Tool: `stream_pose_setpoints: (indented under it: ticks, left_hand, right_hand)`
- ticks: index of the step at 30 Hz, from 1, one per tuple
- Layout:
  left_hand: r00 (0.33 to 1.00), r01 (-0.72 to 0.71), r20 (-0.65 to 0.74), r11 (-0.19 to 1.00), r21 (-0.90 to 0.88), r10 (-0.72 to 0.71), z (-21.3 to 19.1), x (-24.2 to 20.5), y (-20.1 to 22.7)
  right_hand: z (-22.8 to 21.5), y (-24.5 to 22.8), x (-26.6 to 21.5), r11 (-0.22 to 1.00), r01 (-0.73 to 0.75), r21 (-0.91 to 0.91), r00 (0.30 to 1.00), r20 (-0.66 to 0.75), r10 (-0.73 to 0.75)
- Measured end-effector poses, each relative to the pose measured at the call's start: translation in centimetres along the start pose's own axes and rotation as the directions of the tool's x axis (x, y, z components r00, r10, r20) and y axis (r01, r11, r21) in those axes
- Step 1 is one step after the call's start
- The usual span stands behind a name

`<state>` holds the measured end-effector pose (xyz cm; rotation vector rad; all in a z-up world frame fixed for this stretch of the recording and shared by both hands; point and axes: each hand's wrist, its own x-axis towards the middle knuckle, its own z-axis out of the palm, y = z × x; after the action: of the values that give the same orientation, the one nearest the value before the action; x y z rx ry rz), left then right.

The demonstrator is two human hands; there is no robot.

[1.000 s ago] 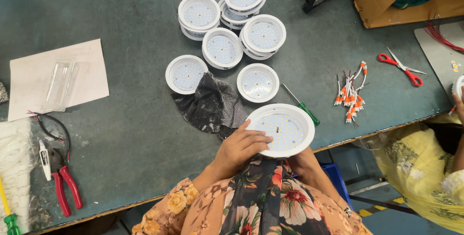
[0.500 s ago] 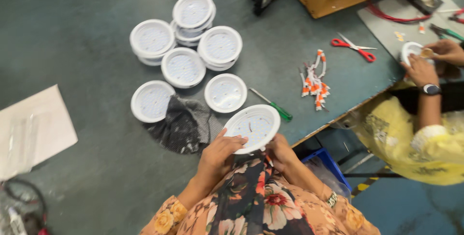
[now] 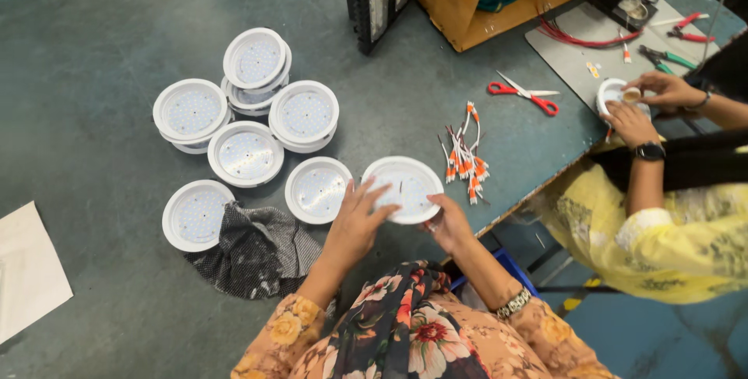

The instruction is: The person assembles circular LED light fixtures by attaching wires to the back of each unit using a screwdriver and scissors. They handle multiple units sequentially, securing connections and stacking completed units on the table.

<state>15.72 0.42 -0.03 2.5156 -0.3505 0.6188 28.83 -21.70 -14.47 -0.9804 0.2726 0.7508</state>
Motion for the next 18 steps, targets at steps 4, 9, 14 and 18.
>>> stream_pose_setpoints:
  ticks: [4, 9, 14, 18]
  left_hand:
    - [0.958, 0.275, -0.042, 0.953, -0.128, -0.282, 1.0, -0.1, -0.6]
    - [0.812, 0.581, 0.007, 0.808, -0.098, -0.584, 1.4, -6.3, -1.1]
    - [0.616, 0.78, -0.028, 0.615, -0.117, -0.787, 1.2, -11.9, -0.4]
    - [0.503, 0.857, -0.003, 0.5, -0.123, -0.864, 1.7, -12.6, 0.3]
  right_hand:
    - [-2.4, -2.9, 10.3, 0.988, 0.058, 0.141, 0.996, -0.081, -0.047]
    - [-1.2, -9.2, 20.7, 0.964, 0.254, 0.076, 0.964, -0.096, -0.246]
    - [-3.6, -14.6, 19.5, 0.784, 0.225, -0.578, 0.939, -0.085, -0.332]
    - [-9.8, -20.1, 16.1, 0.002, 0.184, -0.983, 0.646, 0.119, -0.754]
